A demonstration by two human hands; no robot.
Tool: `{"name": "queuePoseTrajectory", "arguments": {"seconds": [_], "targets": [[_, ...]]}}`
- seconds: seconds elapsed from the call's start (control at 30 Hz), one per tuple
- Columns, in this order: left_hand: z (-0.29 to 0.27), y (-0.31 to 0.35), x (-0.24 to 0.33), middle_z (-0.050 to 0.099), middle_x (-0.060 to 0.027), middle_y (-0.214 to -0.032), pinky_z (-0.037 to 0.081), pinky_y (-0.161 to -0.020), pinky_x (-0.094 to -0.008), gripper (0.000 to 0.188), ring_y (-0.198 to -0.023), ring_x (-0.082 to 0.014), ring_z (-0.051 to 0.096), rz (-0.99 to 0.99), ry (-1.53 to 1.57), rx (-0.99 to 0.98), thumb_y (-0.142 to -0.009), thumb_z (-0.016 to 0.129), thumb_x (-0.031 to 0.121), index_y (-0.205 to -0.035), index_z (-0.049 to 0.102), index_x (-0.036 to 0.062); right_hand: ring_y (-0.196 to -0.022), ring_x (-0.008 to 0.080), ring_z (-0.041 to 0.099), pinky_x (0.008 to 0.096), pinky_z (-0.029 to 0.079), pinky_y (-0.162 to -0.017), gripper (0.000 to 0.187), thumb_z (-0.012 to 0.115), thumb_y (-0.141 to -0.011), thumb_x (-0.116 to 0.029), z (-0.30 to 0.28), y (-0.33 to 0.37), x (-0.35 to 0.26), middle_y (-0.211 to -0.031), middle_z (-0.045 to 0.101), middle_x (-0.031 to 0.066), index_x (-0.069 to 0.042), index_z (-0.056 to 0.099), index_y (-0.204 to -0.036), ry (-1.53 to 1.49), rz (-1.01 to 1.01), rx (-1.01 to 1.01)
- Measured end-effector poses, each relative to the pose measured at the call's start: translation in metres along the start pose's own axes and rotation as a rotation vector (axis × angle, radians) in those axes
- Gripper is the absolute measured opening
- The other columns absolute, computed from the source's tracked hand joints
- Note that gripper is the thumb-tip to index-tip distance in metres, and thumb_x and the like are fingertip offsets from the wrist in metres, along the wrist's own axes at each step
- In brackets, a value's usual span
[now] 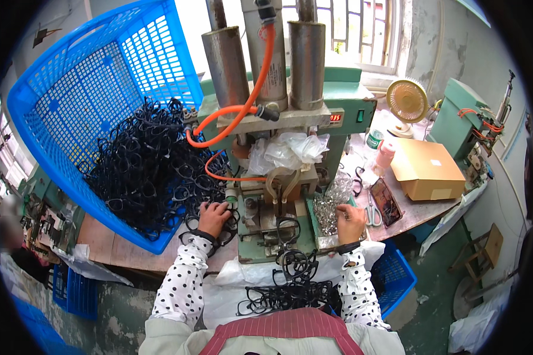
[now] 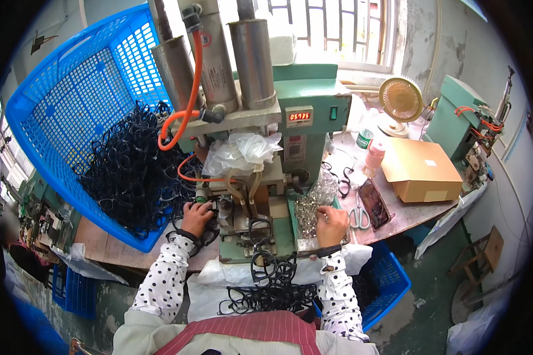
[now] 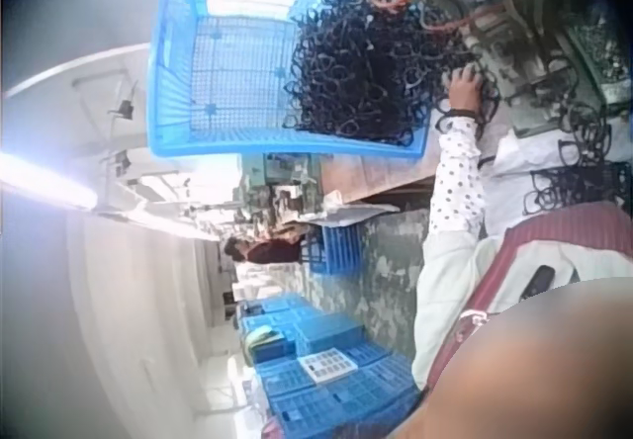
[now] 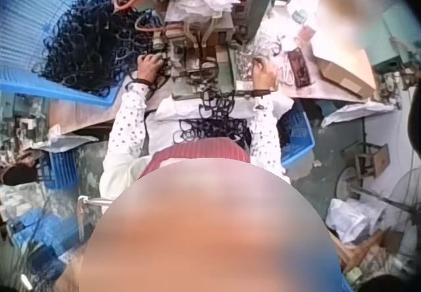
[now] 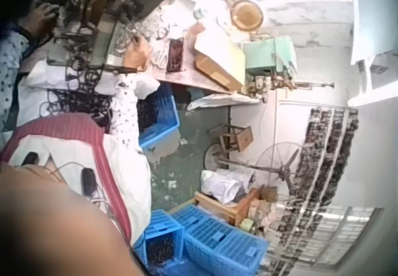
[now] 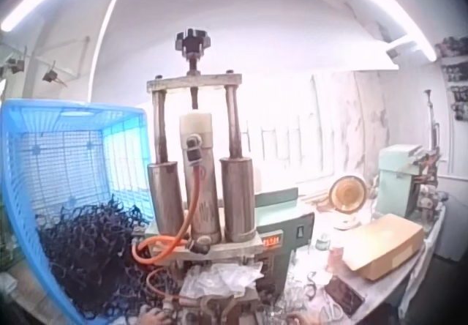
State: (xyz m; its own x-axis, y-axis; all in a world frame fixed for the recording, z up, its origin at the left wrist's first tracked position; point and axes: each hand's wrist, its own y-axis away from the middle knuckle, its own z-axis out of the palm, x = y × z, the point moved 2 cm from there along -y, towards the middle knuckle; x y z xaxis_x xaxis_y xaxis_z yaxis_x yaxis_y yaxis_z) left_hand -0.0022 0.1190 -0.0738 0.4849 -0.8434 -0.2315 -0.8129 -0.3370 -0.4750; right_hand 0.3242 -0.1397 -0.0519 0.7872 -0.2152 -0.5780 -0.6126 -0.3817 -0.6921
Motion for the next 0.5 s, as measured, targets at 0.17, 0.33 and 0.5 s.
{"name": "queuePoseTrajectory", "arguments": {"seconds": [0.17,0.33,0.5], "targets": [[-0.033,-0.006,0.001,0.067,-0.0058,-0.107,0.040,-0.089,-0.0418,0.014,-0.096,-0.0237,0.062,-0.114,0.322,0.227,-0.077,0.061,0.005,-0.090,0.061,0.0113,-0.078,0.0262,0.058,0.0366,0.045,-0.072,0.007,0.073,-0.075,-0.009,0.000,-0.010,-0.032,-0.080,0.068,0.0051,-0.011,0.071,-0.082,-0.138,0.013,-0.091],[-0.053,-0.011,0.022,0.066,-0.0086,-0.096,0.050,-0.072,-0.0275,0.013,-0.081,-0.0143,0.065,-0.663,1.049,0.483,-0.100,0.052,0.013,-0.100,0.056,0.0003,-0.068,0.0147,0.059,0.0271,0.047,-0.064,0.016,0.072,-0.077,-0.003,-0.011,-0.014,-0.087,-0.083,0.068,0.0070,-0.006,0.075,-0.092,-0.568,0.136,-0.235],[-0.088,-0.015,0.064,0.064,-0.0105,-0.097,0.049,-0.076,-0.0295,0.018,-0.084,-0.0187,0.063,-0.715,1.054,0.675,-0.100,0.050,0.013,-0.110,0.055,-0.0005,-0.072,0.0102,0.060,0.0245,0.046,-0.065,0.029,0.076,-0.074,-0.003,-0.015,-0.009,-0.128,-0.087,0.068,0.0074,-0.003,0.068,-0.103,-0.686,0.274,-0.395]]}}
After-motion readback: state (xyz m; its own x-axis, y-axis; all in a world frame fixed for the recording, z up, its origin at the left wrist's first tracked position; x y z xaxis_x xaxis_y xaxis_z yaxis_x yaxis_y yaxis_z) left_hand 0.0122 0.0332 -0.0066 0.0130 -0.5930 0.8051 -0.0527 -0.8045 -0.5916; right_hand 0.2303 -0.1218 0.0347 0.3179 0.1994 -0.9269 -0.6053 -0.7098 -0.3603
